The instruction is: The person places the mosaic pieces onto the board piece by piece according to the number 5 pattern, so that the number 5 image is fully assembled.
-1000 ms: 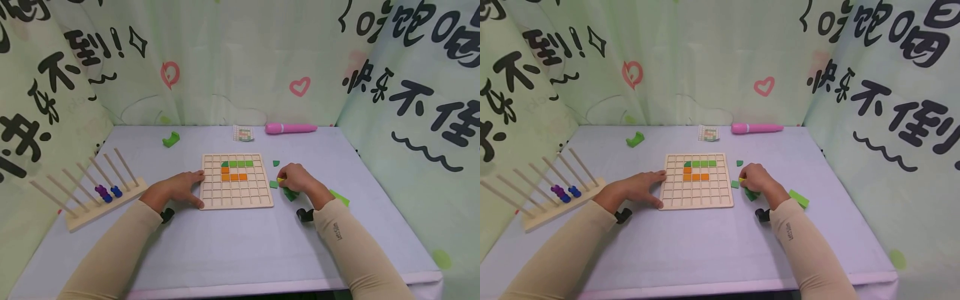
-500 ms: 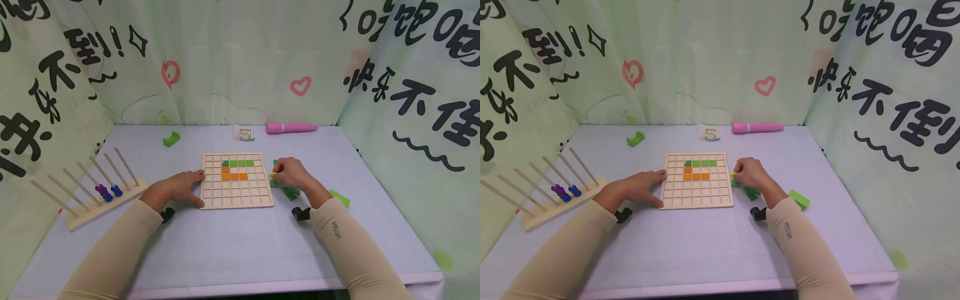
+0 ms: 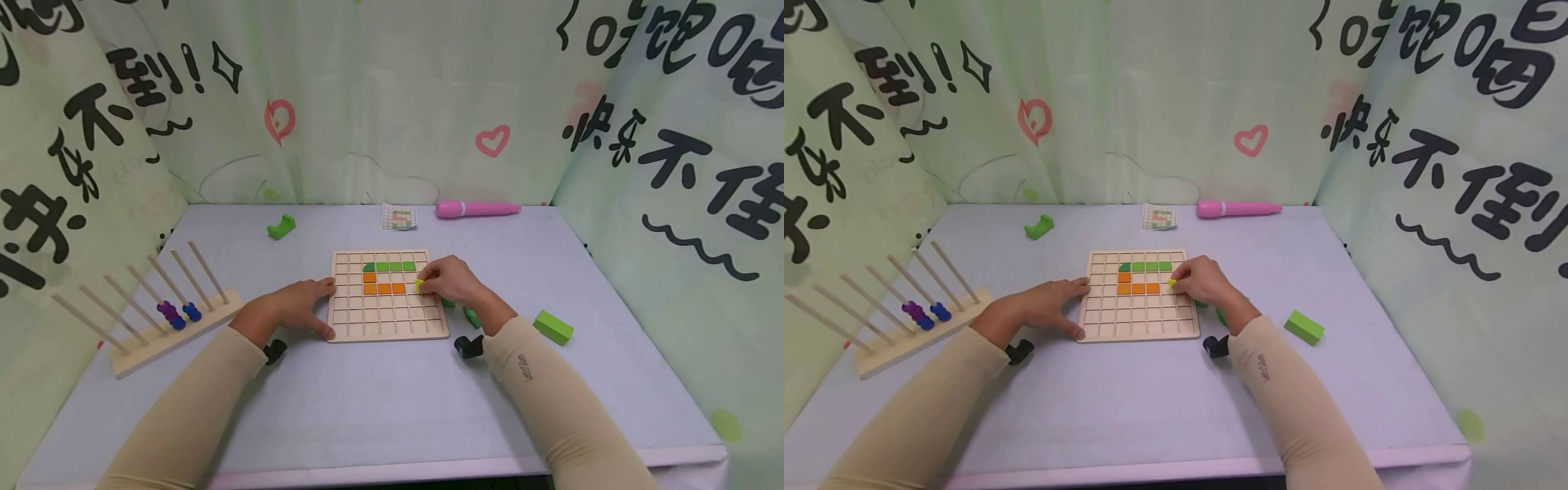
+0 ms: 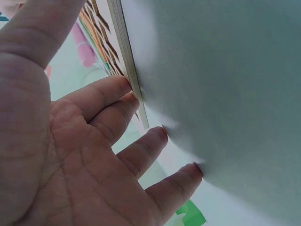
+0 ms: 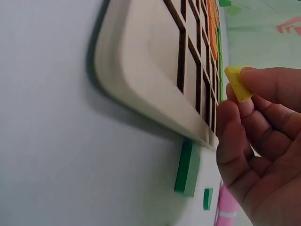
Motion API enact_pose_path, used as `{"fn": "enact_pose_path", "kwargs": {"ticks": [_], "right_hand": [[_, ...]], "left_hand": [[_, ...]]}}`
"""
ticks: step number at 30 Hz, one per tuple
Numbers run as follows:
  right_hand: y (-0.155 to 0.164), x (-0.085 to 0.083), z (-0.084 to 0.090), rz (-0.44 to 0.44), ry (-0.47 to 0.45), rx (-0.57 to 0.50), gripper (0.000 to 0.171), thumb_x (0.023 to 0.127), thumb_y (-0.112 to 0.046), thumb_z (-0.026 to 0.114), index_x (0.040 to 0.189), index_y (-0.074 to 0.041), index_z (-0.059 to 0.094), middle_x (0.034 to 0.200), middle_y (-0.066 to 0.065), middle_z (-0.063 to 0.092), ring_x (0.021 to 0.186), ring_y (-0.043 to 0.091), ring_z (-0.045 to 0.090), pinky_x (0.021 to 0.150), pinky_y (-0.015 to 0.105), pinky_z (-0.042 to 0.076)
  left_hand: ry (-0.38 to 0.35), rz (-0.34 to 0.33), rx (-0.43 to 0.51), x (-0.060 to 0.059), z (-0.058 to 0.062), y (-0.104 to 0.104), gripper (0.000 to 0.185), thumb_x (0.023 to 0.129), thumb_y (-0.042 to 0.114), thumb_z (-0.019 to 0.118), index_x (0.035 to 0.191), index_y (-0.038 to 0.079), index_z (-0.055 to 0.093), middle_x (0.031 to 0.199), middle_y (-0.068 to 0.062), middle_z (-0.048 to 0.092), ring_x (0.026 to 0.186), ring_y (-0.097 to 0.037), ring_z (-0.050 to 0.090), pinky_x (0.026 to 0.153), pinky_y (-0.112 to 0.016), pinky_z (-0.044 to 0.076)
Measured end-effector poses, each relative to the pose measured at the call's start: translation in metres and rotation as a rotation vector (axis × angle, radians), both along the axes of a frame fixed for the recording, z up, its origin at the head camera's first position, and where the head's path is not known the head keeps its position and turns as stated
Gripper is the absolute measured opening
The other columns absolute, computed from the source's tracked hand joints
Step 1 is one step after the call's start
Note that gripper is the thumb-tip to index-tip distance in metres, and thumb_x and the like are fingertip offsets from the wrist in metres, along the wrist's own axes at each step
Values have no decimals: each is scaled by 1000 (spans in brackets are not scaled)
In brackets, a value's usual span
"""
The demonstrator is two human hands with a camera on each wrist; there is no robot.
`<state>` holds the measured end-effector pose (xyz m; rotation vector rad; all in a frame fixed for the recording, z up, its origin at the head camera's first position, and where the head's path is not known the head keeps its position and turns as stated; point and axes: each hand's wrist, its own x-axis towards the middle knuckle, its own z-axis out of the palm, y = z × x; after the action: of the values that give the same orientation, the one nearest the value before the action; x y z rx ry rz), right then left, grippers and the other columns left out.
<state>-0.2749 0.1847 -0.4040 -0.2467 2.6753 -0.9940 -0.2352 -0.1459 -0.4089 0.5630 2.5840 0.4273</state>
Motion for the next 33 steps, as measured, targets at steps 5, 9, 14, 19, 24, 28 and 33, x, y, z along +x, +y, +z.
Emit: {"fn": "enact_pose_path", "kwargs": {"ticks": [5,9,14,19,24,28,33], "right_hand": [[-11,-4,-1,-39,-31,34,11,97,-18,74,104,-10,77,105,7,69,96,22,57,77,29,49],[-16,-7,-3,-48,-54,39,11,97,-19,74,103,-10,77,104,7,69,98,23,57,81,30,49],[-20,-12,-4,-18,-25,82,12,97,-18,72,102,-8,77,99,7,70,93,22,59,75,28,51],[-24,-13,-5,19,32,169,13,96,-16,71,101,-7,80,97,7,73,96,23,59,76,30,52],[-29,-12,-4,28,69,238,13,96,-16,71,97,-7,81,94,6,73,94,23,60,77,31,53],[-31,-10,-3,27,85,267,12,96,-15,71,93,-7,80,90,6,72,89,22,60,73,29,52],[-33,-10,-4,42,93,278,12,97,-15,71,93,-8,79,90,5,72,89,22,59,74,29,51]], "left_hand": [[-2,3,3,0,-1,0,105,82,47,87,162,6,33,173,-12,21,158,-38,23,127,-53,25],[0,6,5,1,-1,0,106,81,47,88,162,6,34,173,-12,21,158,-38,24,127,-53,26],[0,16,13,1,0,0,105,82,46,88,162,6,33,173,-12,21,158,-38,23,128,-53,25],[-2,23,9,1,2,1,105,82,45,88,162,6,33,173,-12,21,159,-38,23,128,-52,25],[-2,20,6,2,2,1,105,82,46,88,163,6,33,173,-12,21,159,-38,23,128,-52,25],[-2,17,11,1,1,0,105,82,45,88,163,6,33,173,-11,21,159,-38,23,128,-52,25],[-7,22,8,1,1,0,105,82,45,88,163,6,33,174,-11,20,159,-38,22,127,-52,26]]}}
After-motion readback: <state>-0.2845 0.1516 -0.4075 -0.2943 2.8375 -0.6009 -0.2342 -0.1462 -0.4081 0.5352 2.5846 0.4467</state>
